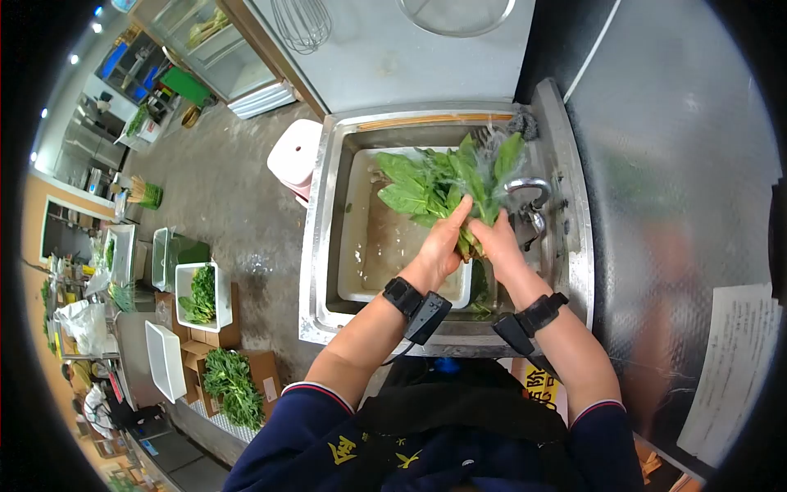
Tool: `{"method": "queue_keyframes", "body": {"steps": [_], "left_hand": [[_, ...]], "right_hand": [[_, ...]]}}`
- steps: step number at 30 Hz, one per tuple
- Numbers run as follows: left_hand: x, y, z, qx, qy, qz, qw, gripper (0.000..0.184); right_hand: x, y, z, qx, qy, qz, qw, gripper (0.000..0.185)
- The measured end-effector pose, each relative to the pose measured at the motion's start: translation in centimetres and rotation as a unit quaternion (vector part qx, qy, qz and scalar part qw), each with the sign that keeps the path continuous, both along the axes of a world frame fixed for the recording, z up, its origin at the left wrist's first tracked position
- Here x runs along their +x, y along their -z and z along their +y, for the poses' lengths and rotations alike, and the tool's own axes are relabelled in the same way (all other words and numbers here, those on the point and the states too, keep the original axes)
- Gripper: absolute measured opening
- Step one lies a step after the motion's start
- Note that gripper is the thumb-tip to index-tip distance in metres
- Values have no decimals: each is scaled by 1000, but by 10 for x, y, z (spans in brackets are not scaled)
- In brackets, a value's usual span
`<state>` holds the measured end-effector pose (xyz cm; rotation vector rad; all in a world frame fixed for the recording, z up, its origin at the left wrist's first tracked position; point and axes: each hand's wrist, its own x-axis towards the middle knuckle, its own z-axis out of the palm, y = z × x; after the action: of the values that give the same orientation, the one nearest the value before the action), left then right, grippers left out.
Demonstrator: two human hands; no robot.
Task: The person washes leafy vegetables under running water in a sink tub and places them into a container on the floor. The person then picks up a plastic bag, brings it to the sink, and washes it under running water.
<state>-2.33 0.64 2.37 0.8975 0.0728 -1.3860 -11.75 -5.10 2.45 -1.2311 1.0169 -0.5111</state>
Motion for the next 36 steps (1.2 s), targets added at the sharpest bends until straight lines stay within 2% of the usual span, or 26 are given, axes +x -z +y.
{"method": "queue_keyframes", "body": {"steps": [2,3,5,6,7,9,10,11,13,14,15,17,18,19,21,22,23,25,30,32,33,35,36], "left_hand": [[-7,-10,3,-14,23,2,1000,30],[-9,-16,5,-15,30,2,999,30],[-10,-25,10,9,75,-65,995,29],[-17,-25,7,9,37,-53,998,30],[-15,-19,6,9,41,-53,998,30],[-7,5,5,-4,78,2,997,30],[-6,10,3,-2,86,29,996,28],[-5,14,2,-2,88,28,996,28],[-4,22,-2,-49,52,124,990,24],[-1,24,-4,-90,59,175,979,26],[1,27,-6,-89,58,174,979,26],[0,19,-12,-92,-14,247,964,26],[-2,19,-17,-104,-47,237,965,26],[4,27,-21,-129,-24,262,956,25],[1,13,-27,-134,-60,265,953,26],[0,12,-30,-135,-58,267,953,26],[-1,11,-32,-138,-63,306,940,28],[-2,11,-37,-140,-66,346,925,29],[-3,29,-48,-144,-51,319,935,30],[-4,26,-50,-136,-34,301,943,30],[-9,24,-53,-127,-47,298,945,29],[-12,25,-55,-120,-61,294,946,29],[-11,29,-54,-143,-15,244,959,30]], "right_hand": [[-7,-24,2,-127,-82,174,973,57],[-9,-24,3,-127,-75,175,974,57],[-10,-31,9,-243,-109,168,949,58],[-10,-36,10,-214,-118,218,945,66],[-8,-42,12,-213,-114,218,945,66],[-8,-48,14,-289,-162,305,893,75],[-6,-50,11,-292,-177,316,885,87],[-5,-53,8,-292,-174,316,886,87],[-4,-64,1,-327,-255,374,829,89],[-5,-66,-2,-346,-253,372,823,89],[-5,-68,-6,-346,-254,371,824,89],[-9,-71,-17,-307,-234,302,872,81],[-15,-75,-22,-205,-220,230,926,68],[-22,-68,-28,-205,-218,232,926,68],[-37,-37,-37,-225,-135,141,955,65],[-43,-32,-33,-172,-70,63,981,55],[-49,-29,-32,-173,-68,65,981,55],[-57,-27,-30,-47,-32,18,998,51],[-59,-16,-39,-43,-27,44,998,44],[-55,-16,-42,26,47,16,998,38],[-53,-12,-47,25,47,17,998,38],[-45,-6,-59,137,21,-94,986,31],[-41,-3,-65,136,18,-95,986,31]]}}
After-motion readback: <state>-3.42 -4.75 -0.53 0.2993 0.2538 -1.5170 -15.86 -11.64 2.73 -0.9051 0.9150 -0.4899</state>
